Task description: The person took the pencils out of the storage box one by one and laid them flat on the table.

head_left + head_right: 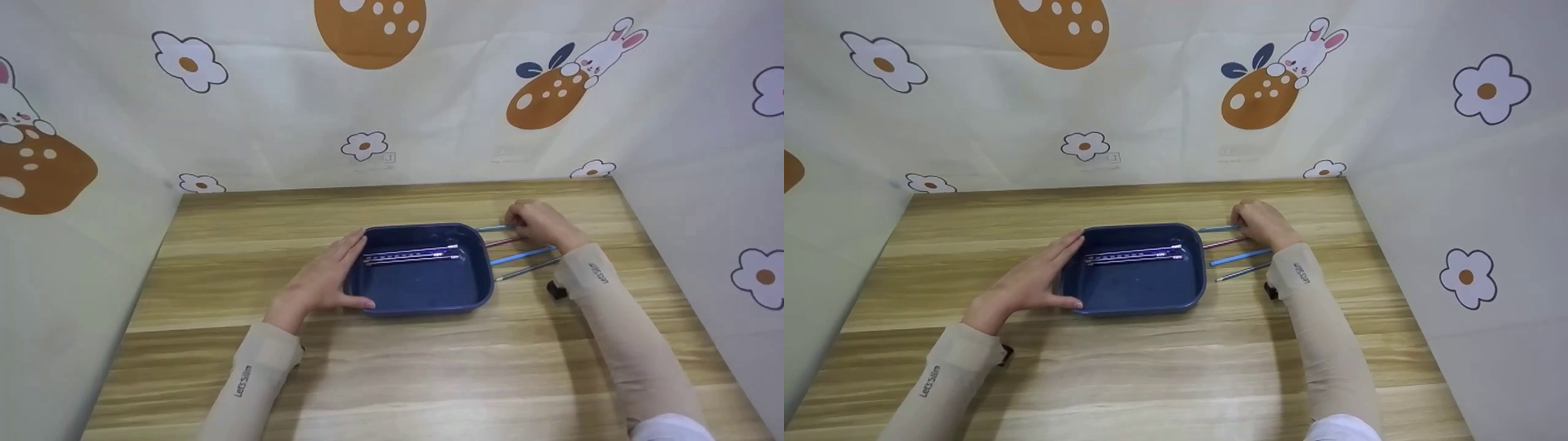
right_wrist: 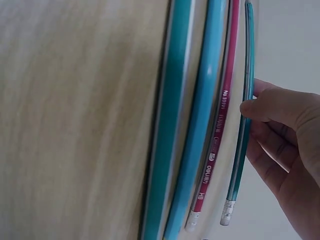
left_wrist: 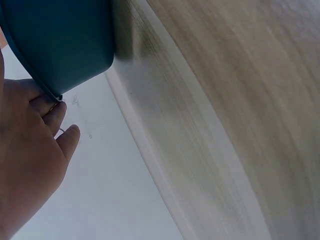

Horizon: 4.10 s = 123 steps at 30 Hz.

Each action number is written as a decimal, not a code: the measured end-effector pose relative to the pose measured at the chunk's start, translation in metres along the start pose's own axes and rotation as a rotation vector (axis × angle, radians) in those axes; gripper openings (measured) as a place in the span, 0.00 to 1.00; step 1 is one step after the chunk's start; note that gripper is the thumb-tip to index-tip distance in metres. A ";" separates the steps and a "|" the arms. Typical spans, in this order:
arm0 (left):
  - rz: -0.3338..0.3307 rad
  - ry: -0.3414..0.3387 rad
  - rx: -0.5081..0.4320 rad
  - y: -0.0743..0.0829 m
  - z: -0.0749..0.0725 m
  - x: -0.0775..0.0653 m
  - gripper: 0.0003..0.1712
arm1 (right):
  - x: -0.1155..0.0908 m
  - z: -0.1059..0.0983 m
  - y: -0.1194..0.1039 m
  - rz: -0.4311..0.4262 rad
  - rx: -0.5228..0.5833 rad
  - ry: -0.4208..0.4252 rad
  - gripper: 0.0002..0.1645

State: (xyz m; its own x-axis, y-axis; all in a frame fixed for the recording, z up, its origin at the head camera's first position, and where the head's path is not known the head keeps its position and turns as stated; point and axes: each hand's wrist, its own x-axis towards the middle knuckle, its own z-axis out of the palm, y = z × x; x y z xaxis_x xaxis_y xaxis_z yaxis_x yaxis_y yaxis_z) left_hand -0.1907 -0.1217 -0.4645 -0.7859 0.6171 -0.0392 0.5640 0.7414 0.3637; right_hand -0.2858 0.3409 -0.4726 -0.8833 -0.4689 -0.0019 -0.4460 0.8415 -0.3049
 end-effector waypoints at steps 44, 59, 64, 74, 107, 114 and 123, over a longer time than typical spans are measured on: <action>-0.015 -0.024 0.004 0.002 -0.003 -0.001 0.73 | -0.003 -0.012 -0.015 0.087 -0.014 -0.022 0.13; -0.003 -0.011 0.000 0.001 -0.002 -0.001 0.72 | -0.013 -0.023 -0.028 0.032 0.068 -0.001 0.11; -0.006 -0.012 -0.008 0.002 -0.002 -0.002 0.72 | -0.014 -0.025 -0.033 0.025 0.083 0.001 0.12; -0.012 -0.013 -0.012 0.001 -0.001 -0.001 0.72 | -0.017 -0.026 -0.041 -0.026 0.102 0.031 0.12; -0.018 -0.033 0.019 0.000 -0.002 -0.001 0.73 | -0.017 -0.024 -0.102 -0.114 0.200 0.014 0.12; 0.000 -0.018 0.007 0.000 -0.001 0.000 0.72 | -0.012 -0.019 -0.114 -0.163 0.196 0.008 0.11; -0.015 -0.025 0.001 -0.001 0.001 0.001 0.72 | -0.004 -0.009 -0.126 -0.190 0.206 -0.031 0.11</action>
State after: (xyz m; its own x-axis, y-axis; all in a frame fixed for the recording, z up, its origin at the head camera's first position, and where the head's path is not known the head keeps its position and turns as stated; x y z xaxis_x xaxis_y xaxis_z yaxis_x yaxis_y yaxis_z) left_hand -0.1919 -0.1218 -0.4655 -0.7881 0.6118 -0.0677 0.5520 0.7511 0.3620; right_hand -0.2272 0.2391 -0.4252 -0.7806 -0.6234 0.0459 -0.5614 0.6668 -0.4901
